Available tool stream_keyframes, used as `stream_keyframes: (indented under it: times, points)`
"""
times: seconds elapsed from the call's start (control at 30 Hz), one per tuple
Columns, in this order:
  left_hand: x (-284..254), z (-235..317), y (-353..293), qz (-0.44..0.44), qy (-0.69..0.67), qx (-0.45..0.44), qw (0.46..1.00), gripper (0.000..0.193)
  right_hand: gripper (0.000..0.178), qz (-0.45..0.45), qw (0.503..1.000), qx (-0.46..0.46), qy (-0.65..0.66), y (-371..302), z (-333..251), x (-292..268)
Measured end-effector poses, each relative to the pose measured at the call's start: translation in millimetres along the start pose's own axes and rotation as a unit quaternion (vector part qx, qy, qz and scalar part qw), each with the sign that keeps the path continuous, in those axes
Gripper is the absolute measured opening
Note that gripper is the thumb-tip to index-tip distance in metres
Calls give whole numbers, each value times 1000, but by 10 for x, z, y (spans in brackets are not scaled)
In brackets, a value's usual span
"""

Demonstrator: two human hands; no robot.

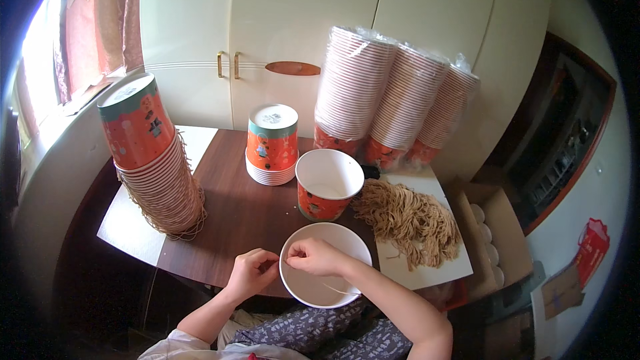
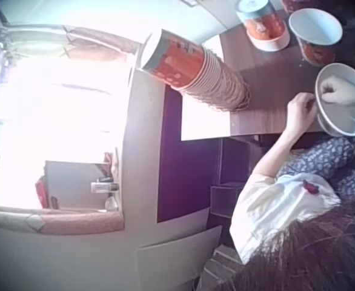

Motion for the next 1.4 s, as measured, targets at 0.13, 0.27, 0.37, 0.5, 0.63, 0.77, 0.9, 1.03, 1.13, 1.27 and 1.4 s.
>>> stream_keyframes:
  times: [0.13, 0.27, 0.37, 0.5, 0.63, 0.77, 0.9, 1.03, 1.13, 1.27, 1.4]
  points:
    - [-31, -18, 6, 11, -6, -2, 1000, 10, 14, -24, 994, 10, 102, 16, 65, 39]
    - [-53, -149, 3, 18, -58, -30, 998, 6, 14, -80, 957, -11, 280, -5, 82, 117]
    - [-112, -169, 20, 34, -126, -27, 991, 4, 22, -69, 946, 61, 311, -75, 79, 99]
    - [-239, -171, 85, 24, -260, 6, 965, 5, 28, -63, 944, 73, 314, -149, 45, 58]
    - [-418, 45, 182, 15, -304, 33, 952, 4, 37, -25, 978, 42, 200, -240, -126, 12]
    - [-443, 311, 286, -19, -303, 95, 948, 2, 38, 34, 986, -93, 137, -218, -317, -8]
    - [-276, 521, 387, -74, -213, 114, 968, 5, 28, 109, 982, -131, 86, -196, -458, -57]
    - [-196, 360, 409, -88, -348, 32, 933, 17, 19, 138, 973, -124, 138, -246, -437, -153]
    - [19, 192, 332, -191, -350, -49, 916, 24, 18, 135, 967, -138, 166, -241, -412, -190]
    - [82, 107, 274, -180, -335, -64, 923, 21, 15, 141, 957, -116, 226, -206, -359, -188]
    - [38, 20, 270, -149, -336, -127, 921, 22, 19, 133, 958, -85, 241, -338, -439, -205]
Point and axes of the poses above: each hand's wrist, its own y-axis towards the middle knuckle, its own x-axis out of the palm, z = x × y, the point moved 6 cm from there along y, towards the middle knuckle, and after that the axes turned 6 degrees about -z, right-handed, at the moved point
